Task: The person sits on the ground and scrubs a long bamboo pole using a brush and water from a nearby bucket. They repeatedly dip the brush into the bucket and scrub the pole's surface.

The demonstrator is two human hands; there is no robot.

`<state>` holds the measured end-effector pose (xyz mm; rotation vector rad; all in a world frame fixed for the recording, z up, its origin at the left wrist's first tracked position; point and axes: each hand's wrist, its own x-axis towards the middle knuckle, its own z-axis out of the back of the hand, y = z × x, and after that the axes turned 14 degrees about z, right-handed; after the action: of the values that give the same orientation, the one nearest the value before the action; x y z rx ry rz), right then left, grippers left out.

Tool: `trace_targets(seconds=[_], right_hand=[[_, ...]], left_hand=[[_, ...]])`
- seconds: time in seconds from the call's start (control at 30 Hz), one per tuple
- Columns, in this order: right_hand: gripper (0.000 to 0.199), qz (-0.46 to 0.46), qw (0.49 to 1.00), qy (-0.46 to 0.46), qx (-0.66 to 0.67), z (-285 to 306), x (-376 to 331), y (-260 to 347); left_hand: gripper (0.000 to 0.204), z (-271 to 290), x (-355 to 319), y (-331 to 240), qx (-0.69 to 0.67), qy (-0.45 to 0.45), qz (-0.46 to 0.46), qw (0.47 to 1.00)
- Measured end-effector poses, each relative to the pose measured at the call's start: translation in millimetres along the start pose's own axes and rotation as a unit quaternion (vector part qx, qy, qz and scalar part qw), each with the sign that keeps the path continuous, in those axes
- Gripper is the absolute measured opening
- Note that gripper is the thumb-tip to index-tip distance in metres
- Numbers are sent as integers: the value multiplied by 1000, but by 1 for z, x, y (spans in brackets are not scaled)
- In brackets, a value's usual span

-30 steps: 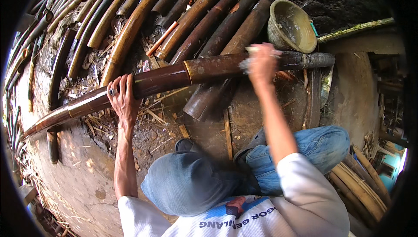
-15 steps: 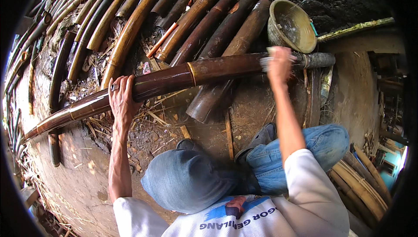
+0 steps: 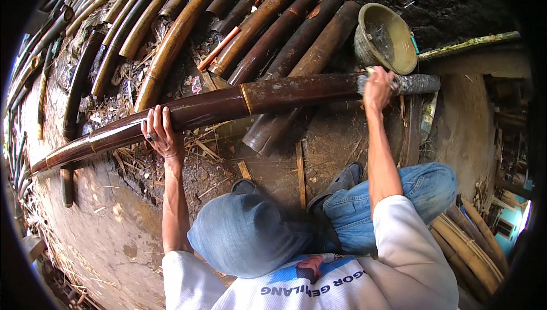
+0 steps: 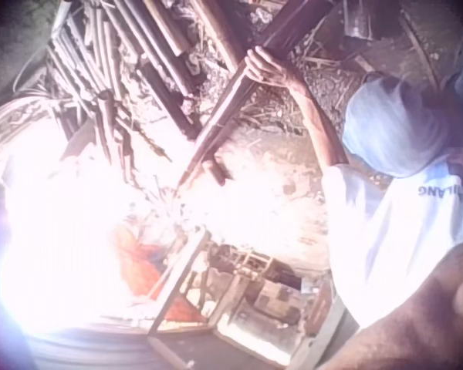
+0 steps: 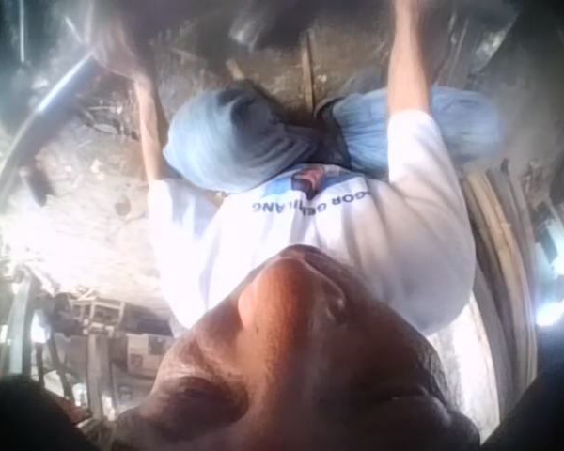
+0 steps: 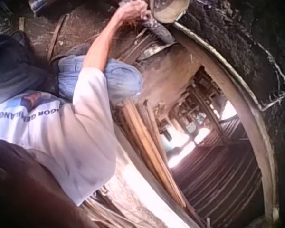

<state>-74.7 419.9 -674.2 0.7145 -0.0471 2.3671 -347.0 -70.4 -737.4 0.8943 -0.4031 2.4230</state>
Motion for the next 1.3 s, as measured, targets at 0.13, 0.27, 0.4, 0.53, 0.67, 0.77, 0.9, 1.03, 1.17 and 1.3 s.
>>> trace_targets(seconds=[0.13, 0.27, 0.4, 0.53, 0.67, 0.77, 0.9, 1.03, 1.17, 1.3], right_hand=[[24, 179, 958, -29, 223, -6, -41, 221], [33, 261, 930, -11, 258, -27, -64, 276], [35, 119, 978, 0, 170, -7, -49, 119], [26, -26, 998, -29, -39, -11, -35, -39], [23, 169, 966, -56, 187, -14, -45, 187], [29, 250, 931, -34, 264, -23, -65, 297], [30, 111, 953, 100, 263, 3, -41, 207], [25, 39, 999, 8, -33, -11, -21, -20], [23, 85, 981, 30, 171, -7, -32, 137], [18, 258, 939, -12, 228, -21, -65, 288]], left_hand=[[93, 13, 7, -14, 13, 67, 35, 997], [120, 57, 57, -27, 126, 343, -20, 930], [106, 59, 73, 9, 17, 369, -30, 929], [100, 39, 41, -3, -3, 221, 3, 975], [99, 42, 42, -6, 8, 192, 9, 981], [96, 35, 43, -12, -8, 198, -4, 980], [93, 47, 36, 10, 13, 187, -5, 982], [94, 31, 32, -4, -16, 159, 0, 987], [87, 29, 16, 1, -6, 117, 21, 993], [74, 25, 12, -8, 10, 105, 9, 994]])
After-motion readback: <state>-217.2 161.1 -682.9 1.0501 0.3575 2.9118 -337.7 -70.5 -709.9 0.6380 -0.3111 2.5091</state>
